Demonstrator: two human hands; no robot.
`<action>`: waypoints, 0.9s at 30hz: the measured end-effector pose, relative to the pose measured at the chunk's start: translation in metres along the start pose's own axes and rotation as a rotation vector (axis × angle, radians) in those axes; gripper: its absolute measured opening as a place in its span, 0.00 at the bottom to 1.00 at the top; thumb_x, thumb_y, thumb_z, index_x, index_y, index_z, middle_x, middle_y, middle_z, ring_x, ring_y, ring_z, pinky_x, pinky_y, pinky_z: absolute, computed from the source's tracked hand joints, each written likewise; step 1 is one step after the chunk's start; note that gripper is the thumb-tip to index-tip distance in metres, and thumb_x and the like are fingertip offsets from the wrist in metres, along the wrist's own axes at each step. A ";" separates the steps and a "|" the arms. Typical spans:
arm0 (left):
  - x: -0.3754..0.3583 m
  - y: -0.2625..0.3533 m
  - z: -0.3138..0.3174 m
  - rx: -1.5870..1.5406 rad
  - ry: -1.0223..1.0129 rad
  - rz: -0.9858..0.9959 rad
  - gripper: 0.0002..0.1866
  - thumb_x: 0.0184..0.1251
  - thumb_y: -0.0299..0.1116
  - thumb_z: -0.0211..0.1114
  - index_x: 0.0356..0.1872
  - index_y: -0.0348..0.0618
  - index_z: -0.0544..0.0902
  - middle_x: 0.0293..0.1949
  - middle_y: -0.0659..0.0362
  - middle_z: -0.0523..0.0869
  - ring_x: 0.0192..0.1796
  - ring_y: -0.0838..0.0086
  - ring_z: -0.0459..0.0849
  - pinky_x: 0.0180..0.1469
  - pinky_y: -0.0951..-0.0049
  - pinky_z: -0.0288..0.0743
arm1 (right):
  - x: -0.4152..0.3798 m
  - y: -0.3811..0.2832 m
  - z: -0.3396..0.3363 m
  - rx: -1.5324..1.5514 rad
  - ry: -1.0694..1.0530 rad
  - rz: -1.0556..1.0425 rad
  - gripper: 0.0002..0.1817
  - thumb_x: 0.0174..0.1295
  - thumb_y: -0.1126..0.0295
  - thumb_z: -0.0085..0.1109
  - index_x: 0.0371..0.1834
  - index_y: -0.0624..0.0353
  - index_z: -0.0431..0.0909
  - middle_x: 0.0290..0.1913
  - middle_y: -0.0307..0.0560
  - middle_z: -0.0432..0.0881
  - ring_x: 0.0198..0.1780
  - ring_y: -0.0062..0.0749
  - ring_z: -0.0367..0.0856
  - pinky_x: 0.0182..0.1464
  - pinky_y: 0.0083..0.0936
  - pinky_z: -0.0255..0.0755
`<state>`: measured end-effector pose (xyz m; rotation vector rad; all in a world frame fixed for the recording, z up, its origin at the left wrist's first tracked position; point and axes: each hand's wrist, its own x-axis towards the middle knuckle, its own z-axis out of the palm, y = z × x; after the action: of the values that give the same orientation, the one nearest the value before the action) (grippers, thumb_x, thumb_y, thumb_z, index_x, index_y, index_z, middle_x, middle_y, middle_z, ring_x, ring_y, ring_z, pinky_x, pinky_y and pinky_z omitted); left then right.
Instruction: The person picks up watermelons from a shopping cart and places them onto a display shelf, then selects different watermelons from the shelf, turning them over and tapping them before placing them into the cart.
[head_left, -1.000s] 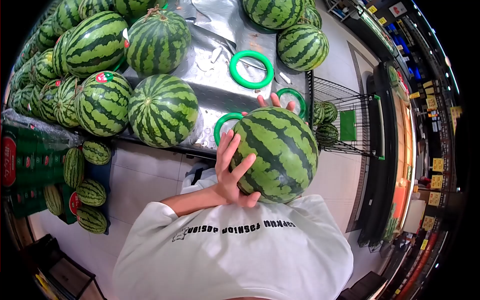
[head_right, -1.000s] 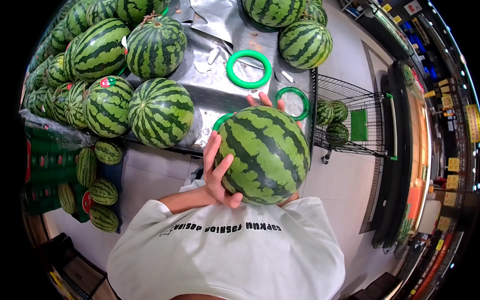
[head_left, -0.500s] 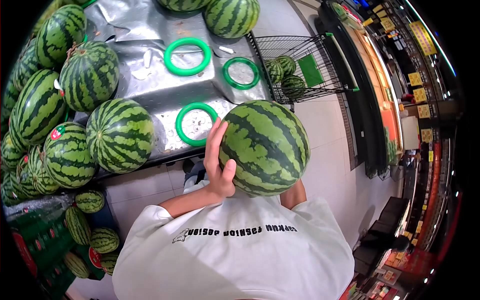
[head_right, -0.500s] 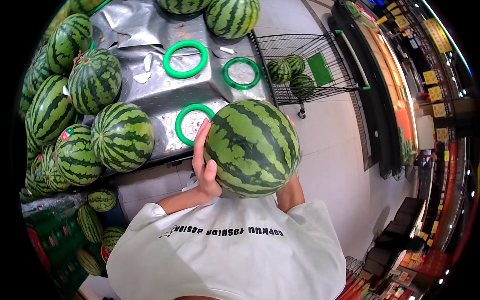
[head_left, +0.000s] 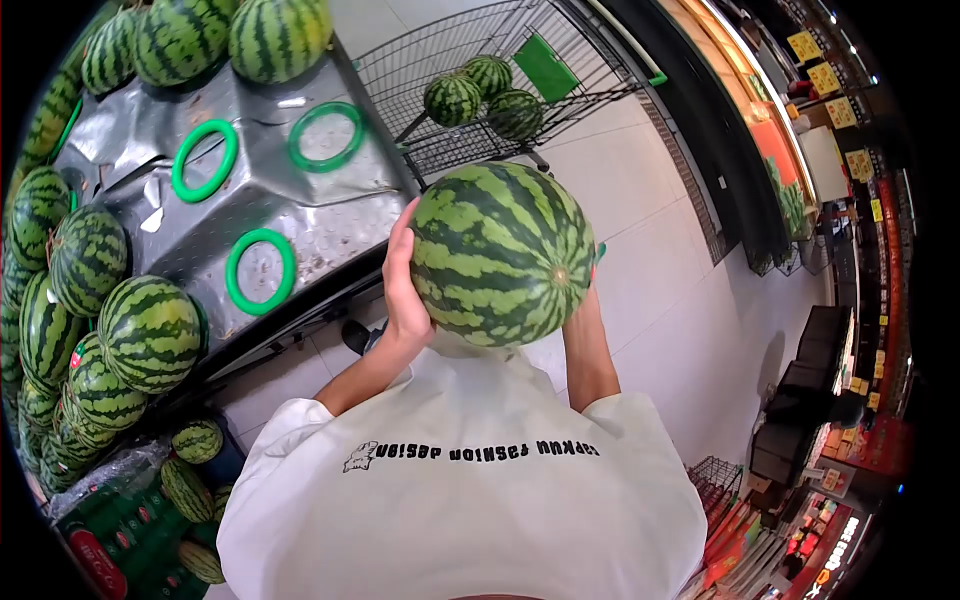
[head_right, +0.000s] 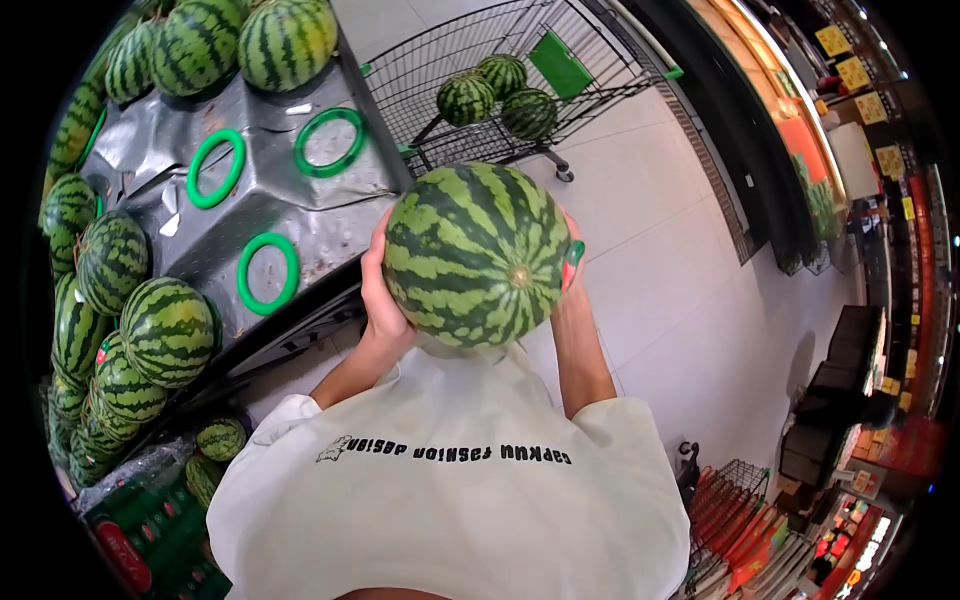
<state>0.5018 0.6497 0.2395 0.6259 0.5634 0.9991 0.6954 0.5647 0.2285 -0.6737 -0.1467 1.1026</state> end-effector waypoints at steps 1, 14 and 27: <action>0.007 -0.012 0.013 -0.062 -0.010 -0.029 0.31 0.76 0.48 0.45 0.71 0.36 0.65 0.67 0.53 0.72 0.67 0.68 0.70 0.70 0.70 0.62 | 0.007 -0.014 -0.011 -0.016 0.018 0.008 0.21 0.74 0.56 0.43 0.56 0.60 0.77 0.52 0.47 0.83 0.54 0.37 0.80 0.58 0.36 0.75; 0.069 -0.103 0.091 -0.086 0.247 -0.534 0.30 0.71 0.57 0.42 0.57 0.45 0.79 0.55 0.56 0.84 0.56 0.66 0.83 0.58 0.63 0.77 | 0.071 -0.112 -0.085 -0.086 0.342 0.392 0.29 0.75 0.49 0.34 0.59 0.59 0.76 0.56 0.50 0.83 0.55 0.37 0.83 0.60 0.36 0.76; 0.231 -0.128 0.104 -0.230 0.351 -0.714 0.28 0.70 0.58 0.46 0.56 0.50 0.80 0.55 0.57 0.84 0.56 0.66 0.83 0.58 0.60 0.77 | 0.233 -0.134 -0.087 -0.165 0.397 0.342 0.24 0.75 0.57 0.38 0.61 0.63 0.74 0.57 0.52 0.82 0.54 0.38 0.83 0.57 0.36 0.79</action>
<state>0.7479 0.7819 0.1879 0.0163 0.8860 0.4784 0.9448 0.6907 0.1858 -1.0811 0.2290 1.2669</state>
